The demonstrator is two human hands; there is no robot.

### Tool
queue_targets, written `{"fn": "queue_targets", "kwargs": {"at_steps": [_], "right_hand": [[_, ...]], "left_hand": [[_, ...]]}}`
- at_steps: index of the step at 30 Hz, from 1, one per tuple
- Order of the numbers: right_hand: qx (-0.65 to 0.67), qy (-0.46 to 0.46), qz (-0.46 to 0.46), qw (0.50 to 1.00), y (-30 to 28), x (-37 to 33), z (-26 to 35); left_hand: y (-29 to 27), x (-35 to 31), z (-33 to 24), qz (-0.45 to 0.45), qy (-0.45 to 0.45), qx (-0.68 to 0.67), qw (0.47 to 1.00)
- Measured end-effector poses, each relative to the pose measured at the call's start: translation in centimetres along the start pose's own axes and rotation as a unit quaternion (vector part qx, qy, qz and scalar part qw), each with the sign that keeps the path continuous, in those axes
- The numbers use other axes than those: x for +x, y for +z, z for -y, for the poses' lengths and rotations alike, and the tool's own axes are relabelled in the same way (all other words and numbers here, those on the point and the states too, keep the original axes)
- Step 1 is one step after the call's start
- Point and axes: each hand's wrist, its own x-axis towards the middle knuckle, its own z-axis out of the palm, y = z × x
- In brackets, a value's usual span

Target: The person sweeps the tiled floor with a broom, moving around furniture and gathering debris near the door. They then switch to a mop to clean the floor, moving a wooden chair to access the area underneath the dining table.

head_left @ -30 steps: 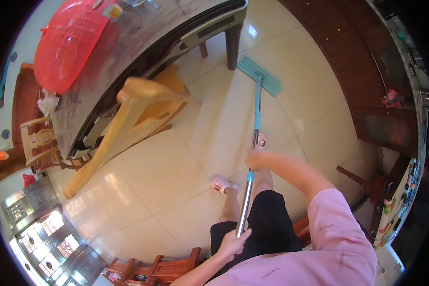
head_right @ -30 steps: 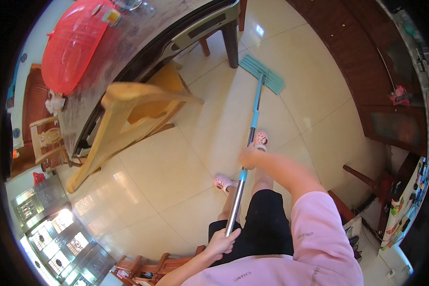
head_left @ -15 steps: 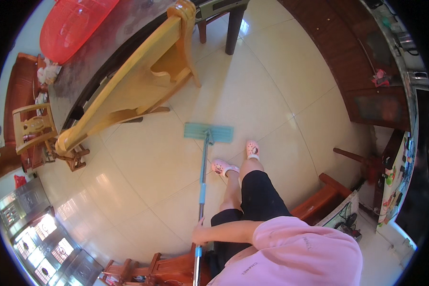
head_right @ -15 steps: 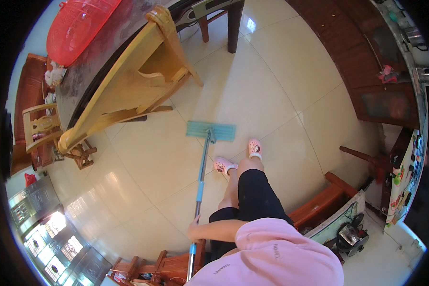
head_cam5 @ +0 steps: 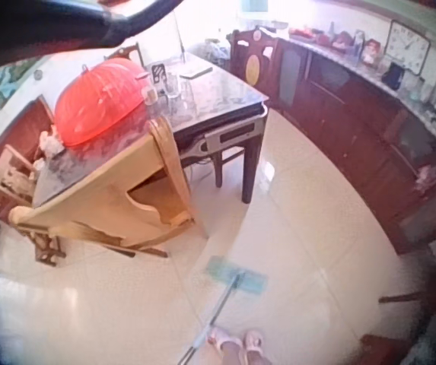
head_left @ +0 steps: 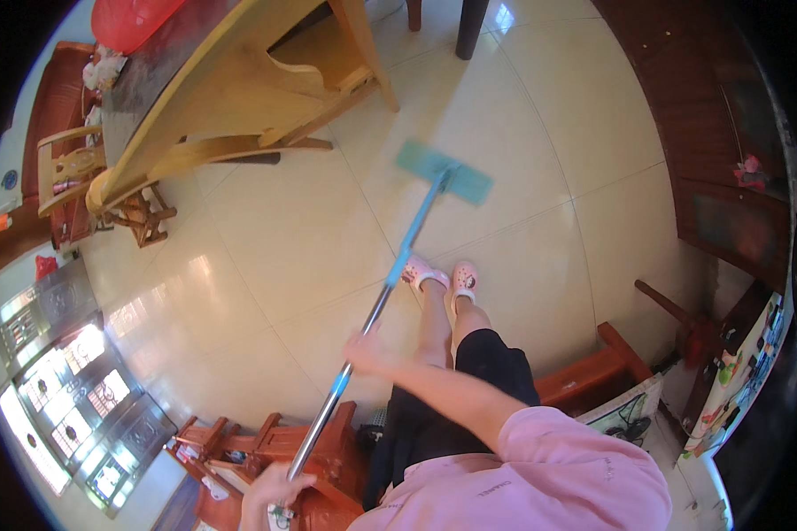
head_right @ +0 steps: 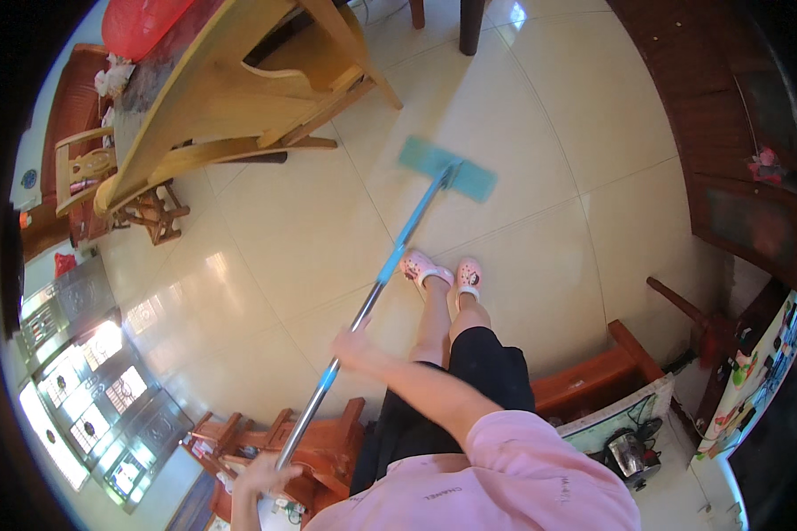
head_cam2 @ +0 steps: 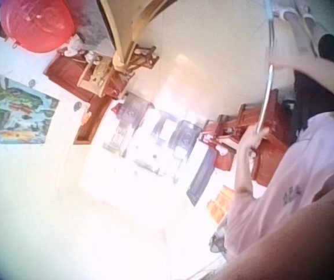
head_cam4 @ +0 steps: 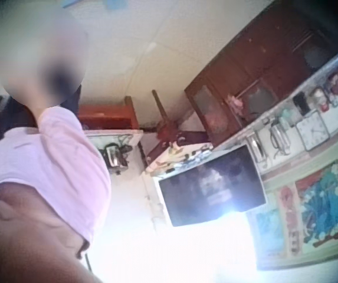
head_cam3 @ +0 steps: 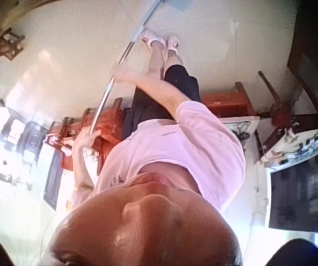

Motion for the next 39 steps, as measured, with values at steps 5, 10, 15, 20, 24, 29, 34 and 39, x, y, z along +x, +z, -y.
{"fn": "queue_targets", "kwargs": {"at_steps": [5, 10, 15, 20, 24, 29, 34, 39], "right_hand": [[-0.12, 0.083, -0.102, 0.984, -1.4, -3.3, -16.8], [-0.178, 0.125, -0.198, 0.956, -5.4, -10.6, -32.7], [-0.248, 0.308, -0.138, 0.908, -9.0, -13.4, -34.7], [-0.215, 0.325, -0.068, 0.918, -10.1, -8.7, -29.9], [-0.196, 0.286, -0.059, 0.936, -8.3, -1.9, -23.1], [-0.223, 0.175, -0.06, 0.957, 1.6, 9.5, -13.1], [-0.045, 0.112, 0.093, 0.988, 10.0, 19.7, 7.7], [-0.067, 0.003, 0.099, 0.993, 18.1, 26.0, 32.0]], "left_hand": [[4.2, 8.1, -10.1, 0.06, 0.155, 0.024, 0.986], [12.4, 16.2, -21.6, -0.009, 0.345, 0.191, 0.919], [17.6, 18.5, -26.9, -0.004, 0.329, 0.109, 0.938], [12.8, 19.6, -23.1, -0.204, 0.406, 0.099, 0.885], [2.3, 16.4, -17.5, -0.193, 0.34, 0.17, 0.905], [-7.5, 20.4, -2.1, -0.248, 0.377, 0.177, 0.874], [-17.4, 19.3, 19.0, -0.229, 0.236, 0.107, 0.938], [-20.9, 11.2, 40.1, -0.325, 0.108, 0.091, 0.935]]}}
